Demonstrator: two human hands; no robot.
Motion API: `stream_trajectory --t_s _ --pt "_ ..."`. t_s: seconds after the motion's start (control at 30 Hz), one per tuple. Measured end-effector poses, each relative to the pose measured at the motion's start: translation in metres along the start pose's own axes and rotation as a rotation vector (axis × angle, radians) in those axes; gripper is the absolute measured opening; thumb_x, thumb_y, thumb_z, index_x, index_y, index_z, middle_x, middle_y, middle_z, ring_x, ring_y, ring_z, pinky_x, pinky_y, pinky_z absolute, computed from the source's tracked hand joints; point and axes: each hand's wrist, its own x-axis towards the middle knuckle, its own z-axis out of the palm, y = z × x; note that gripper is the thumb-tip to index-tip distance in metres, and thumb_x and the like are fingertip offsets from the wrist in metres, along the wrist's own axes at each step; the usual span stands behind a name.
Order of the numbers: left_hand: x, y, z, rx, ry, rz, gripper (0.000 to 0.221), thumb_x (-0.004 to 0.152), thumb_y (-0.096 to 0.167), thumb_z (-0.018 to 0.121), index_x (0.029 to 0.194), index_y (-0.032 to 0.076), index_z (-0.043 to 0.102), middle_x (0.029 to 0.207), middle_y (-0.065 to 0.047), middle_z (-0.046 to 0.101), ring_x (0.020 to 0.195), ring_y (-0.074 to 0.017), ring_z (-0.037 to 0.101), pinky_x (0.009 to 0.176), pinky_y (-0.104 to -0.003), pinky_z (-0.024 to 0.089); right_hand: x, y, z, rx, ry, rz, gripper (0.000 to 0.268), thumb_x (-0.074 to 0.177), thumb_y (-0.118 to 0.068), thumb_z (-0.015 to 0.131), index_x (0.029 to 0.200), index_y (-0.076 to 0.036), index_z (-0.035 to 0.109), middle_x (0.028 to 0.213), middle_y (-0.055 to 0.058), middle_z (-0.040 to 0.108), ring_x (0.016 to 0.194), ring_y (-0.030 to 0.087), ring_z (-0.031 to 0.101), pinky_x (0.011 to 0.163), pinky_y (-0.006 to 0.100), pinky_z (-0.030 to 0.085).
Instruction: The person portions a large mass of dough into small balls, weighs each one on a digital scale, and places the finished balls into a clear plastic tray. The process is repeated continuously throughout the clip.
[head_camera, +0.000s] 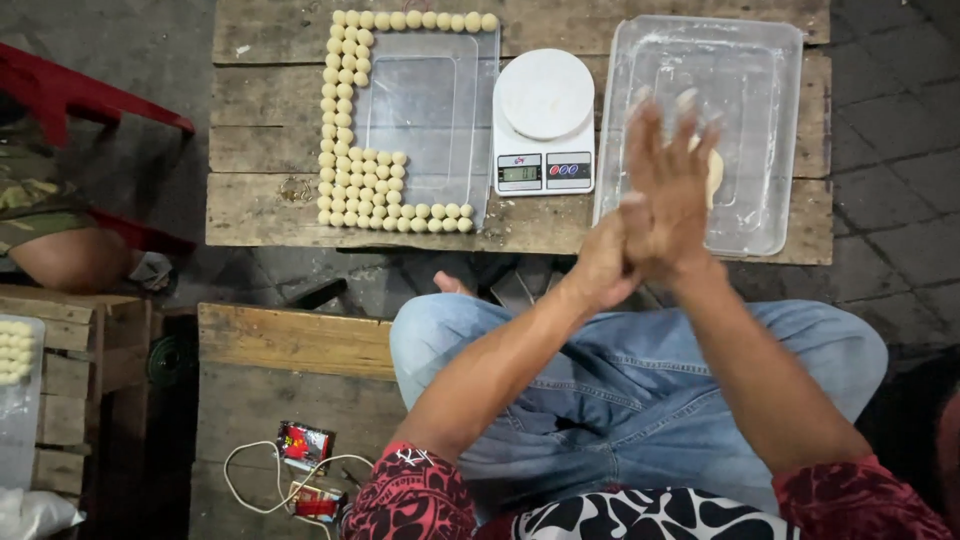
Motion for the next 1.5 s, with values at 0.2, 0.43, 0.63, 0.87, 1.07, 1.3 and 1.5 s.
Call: stream_trajectory --t_s 0.2,0.43,0.63,0.87,1.07,1.3,1.5 --pt "0.081 0.091 -0.049 -1.070 0.413 -1.219 0.049 0.095 0.042 0.061 0.137 0.016 0.069 0.129 -0.004 0.071 0.113 -0.0182 0.066 0.087 -0.032 0.056 -0.026 0.007 0.018 0.024 -0.070 -0.014 0.075 0.112 -0.055 0.011 0.169 -0.005 0.012 0.176 0.010 0.005 0.162 0.039 -0.004 0.131 0.067 -0.002" --pt "0.074 0.055 -0.025 -1.097 0.525 -1.267 0.029 0.096 0.032 0.066 0.081 0.007 0.067 0.066 -0.001 0.060 0.055 -0.0115 0.058 0.047 -0.026 0.046 -0.008 0.025 0.001 0.055 0.087 0.227 0.065 0.116 -0.049 0.017 0.171 -0.015 0.011 0.178 0.001 0.007 0.164 0.025 -0.007 0.136 0.052 -0.008" --pt "0.089 0.080 -0.097 -0.844 0.498 -0.988 0.026 0.087 -0.005 0.069 0.112 -0.001 0.065 0.107 -0.019 0.072 0.089 -0.0244 0.071 0.076 -0.031 0.061 -0.059 0.047 -0.039 0.161 0.155 0.177 0.050 0.116 -0.011 0.046 0.160 0.009 0.034 0.164 0.031 0.036 0.156 0.043 0.029 0.131 0.054 0.020" --pt "0.129 0.101 -0.232 0.035 0.168 -0.606 0.015 0.096 0.008 0.067 0.107 0.018 0.066 0.115 -0.003 0.070 0.076 -0.0074 0.058 0.066 -0.017 0.053 -0.137 0.101 -0.031 0.135 0.280 0.341 0.038 0.114 -0.002 0.061 0.141 0.024 0.060 0.139 0.042 0.061 0.131 0.053 0.059 0.111 0.056 0.046" --pt "0.088 0.035 -0.300 0.431 0.113 -0.722 0.018 0.094 0.011 0.071 0.112 0.008 0.070 0.115 -0.012 0.053 0.094 -0.0201 0.070 0.089 -0.028 0.065 -0.128 0.126 -0.002 0.302 0.395 0.466 0.029 0.114 0.000 0.057 0.134 0.015 0.070 0.123 0.028 0.073 0.106 0.035 0.069 0.089 0.043 0.054" --pt "0.020 -0.031 -0.327 0.629 -0.149 -0.633 0.025 0.086 0.001 0.073 0.110 0.007 0.070 0.106 -0.012 0.064 0.091 -0.0288 0.065 0.081 -0.042 0.051 -0.130 0.130 0.012 0.388 0.341 0.534 0.028 0.112 -0.001 0.057 0.129 0.012 0.075 0.110 0.022 0.075 0.097 0.029 0.072 0.081 0.038 0.055" --pt "-0.003 -0.065 -0.330 0.729 -0.303 -0.429 0.026 0.085 -0.008 0.063 0.107 -0.003 0.075 0.096 -0.019 0.072 0.095 -0.0370 0.063 0.076 -0.046 0.054 -0.130 0.129 0.010 0.429 0.354 0.571 0.028 0.115 -0.006 0.057 0.130 0.009 0.076 0.110 0.020 0.073 0.086 0.027 0.070 0.073 0.037 0.060"
